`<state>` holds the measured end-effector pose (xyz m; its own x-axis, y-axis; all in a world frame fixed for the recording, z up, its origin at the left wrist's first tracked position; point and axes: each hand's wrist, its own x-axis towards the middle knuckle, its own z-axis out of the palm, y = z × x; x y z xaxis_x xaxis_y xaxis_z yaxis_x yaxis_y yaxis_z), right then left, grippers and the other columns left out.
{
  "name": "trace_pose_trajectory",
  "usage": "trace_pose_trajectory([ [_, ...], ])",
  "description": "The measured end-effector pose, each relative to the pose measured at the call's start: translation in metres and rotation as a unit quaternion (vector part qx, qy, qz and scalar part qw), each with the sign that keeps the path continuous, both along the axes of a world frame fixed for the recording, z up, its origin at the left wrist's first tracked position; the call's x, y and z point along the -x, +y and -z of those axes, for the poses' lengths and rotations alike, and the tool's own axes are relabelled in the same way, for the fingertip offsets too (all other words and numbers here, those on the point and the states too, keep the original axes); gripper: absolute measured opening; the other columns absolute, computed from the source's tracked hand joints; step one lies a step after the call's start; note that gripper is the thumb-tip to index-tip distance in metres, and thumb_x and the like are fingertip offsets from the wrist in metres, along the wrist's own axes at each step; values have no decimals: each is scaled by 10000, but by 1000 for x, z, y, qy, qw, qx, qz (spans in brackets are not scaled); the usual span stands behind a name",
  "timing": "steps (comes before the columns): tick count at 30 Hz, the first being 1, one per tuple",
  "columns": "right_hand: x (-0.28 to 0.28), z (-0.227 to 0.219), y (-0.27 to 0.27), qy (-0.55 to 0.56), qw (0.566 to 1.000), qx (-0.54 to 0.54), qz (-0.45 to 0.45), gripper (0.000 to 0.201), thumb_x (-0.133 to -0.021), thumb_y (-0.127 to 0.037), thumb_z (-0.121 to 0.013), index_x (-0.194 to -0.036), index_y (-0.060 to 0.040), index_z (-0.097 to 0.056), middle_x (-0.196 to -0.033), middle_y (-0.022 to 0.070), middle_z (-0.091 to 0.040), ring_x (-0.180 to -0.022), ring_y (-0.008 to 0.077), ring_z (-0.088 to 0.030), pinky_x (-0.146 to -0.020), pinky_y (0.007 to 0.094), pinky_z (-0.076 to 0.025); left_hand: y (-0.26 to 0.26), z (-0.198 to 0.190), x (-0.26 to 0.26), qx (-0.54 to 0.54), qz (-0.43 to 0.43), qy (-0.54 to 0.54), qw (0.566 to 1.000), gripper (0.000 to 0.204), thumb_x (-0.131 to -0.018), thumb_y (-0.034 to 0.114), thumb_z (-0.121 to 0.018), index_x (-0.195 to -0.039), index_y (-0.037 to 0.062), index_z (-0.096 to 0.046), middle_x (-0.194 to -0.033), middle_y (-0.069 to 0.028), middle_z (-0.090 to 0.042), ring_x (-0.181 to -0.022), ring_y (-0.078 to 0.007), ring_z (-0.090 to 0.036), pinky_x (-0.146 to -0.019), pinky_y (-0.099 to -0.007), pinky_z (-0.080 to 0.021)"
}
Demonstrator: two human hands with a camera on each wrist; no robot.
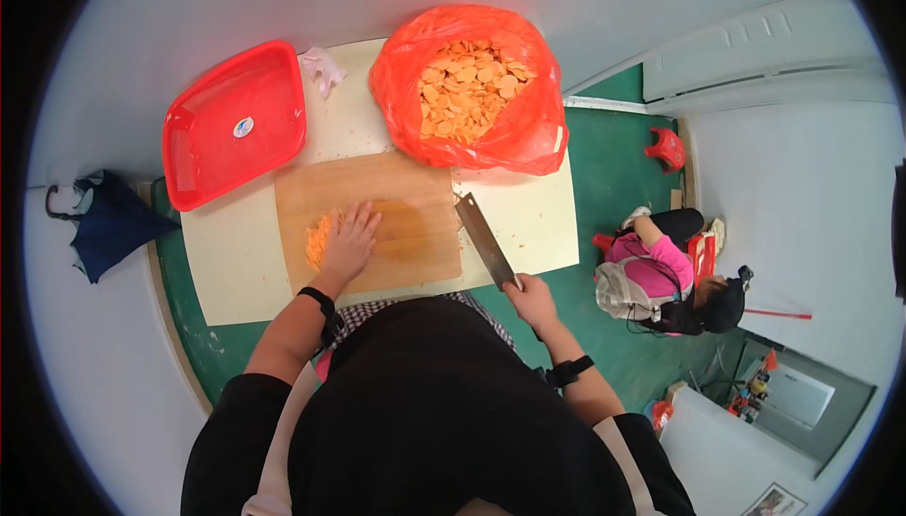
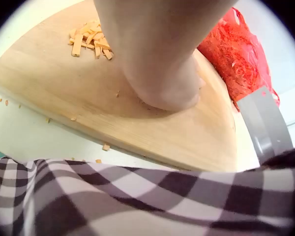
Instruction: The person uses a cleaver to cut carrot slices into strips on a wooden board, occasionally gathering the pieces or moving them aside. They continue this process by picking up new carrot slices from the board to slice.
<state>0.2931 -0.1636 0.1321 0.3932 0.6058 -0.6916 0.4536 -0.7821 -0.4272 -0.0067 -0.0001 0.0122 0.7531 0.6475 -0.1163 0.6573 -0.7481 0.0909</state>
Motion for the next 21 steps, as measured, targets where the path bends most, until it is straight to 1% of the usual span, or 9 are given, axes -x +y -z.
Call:
trace_pose_trajectory([
  [3, -14, 0, -1, -8, 1000, 6, -8, 299, -771, -290, -561, -791, 4, -608, -718, 216, -601, -691, 366, -594, -634, 411, -463, 11, 0, 2, -7, -66, 53, 996, 518, -882, 328, -432, -1351, 129, -337, -1451, -33, -220, -1338, -216, -184, -1073, -494, -108],
  [5, -19, -4, 1, -14, 1000, 5, -19, 304, -771, -292, -560, -786, 8, -604, -710, 215, -599, -684, 366, -592, -631, 410, -462, 13, 7, 0, -74, -141, 49, 986, 505, -877, 296, -437, -1333, 93, -357, -1431, -49, -264, -1329, -220, -207, -1069, -492, -123],
  [8, -31, 5, -4, -8, 1000, -3, -20, 312, -771, -294, -556, -778, 15, -598, -696, 214, -595, -671, 366, -589, -625, 410, -460, 8, -11, -26, -52, -127, -29, 990, 486, -878, 281, -435, -1312, 71, -379, -1403, -62, -319, -1312, -222, -246, -1061, -491, -143],
  [10, -37, 9, -6, 5, 1000, -9, -16, 315, -772, -295, -554, -774, 18, -595, -690, 212, -594, -666, 365, -587, -622, 412, -459, 1, -32, -59, 93, 4, -28, 995, 497, -872, 282, -445, -1316, 72, -367, -1402, -69, -316, -1329, -247, -212, -1066, -475, -147],
  [12, -44, 9, -3, -9, 1000, -8, -28, 316, -771, -296, -552, -773, 17, -592, -693, 212, -592, -666, 363, -586, -620, 411, -455, -12, -48, -98, 144, 121, 43, 981, 517, -870, 315, -455, -1319, 77, -362, -1407, -55, -308, -1333, -225, -210, -1076, -455, -140],
  [13, -44, 2, 0, -9, 999, -12, -31, 316, -771, -296, -552, -773, 17, -592, -693, 212, -592, -666, 363, -586, -620, 411, -455, -20, -42, -109, 141, 118, 42, 982, 517, -870, 315, -455, -1319, 77, -362, -1407, -55, -308, -1333, -225, -210, -1076, -455, -140],
  [15, -47, -11, 3, -33, 998, 4, -45, 315, -770, -295, -550, -773, 17, -590, -694, 212, -591, -671, 361, -588, -618, 411, -452, -36, -14, -123, 141, 165, -173, 961, 561, -850, 346, -485, -1332, 95, -346, -1425, -51, -278, -1331, -207, -215, -1080, -436, -136],
  [19, -57, -12, -5, -58, 995, -8, -77, 316, -768, -297, -550, -780, 16, -593, -699, 214, -595, -682, 359, -594, -622, 409, -455, -44, 6, -119, 147, 85, -114, 979, 602, -844, 376, -493, -1358, 123, -310, -1449, -42, -233, -1335, -201, -205, -1086, -431, -114],
  [21, -60, -2, -10, -34, 998, -29, -36, 325, -768, -307, -553, -788, 14, -604, -708, 217, -600, -692, 359, -599, -630, 409, -461, -43, 7, -107, 113, 4, -29, 993, 649, -851, 450, -447, -1387, 143, -251, -1460, -36, -204, -1354, -195, -139, -1100, -410, -93],
])
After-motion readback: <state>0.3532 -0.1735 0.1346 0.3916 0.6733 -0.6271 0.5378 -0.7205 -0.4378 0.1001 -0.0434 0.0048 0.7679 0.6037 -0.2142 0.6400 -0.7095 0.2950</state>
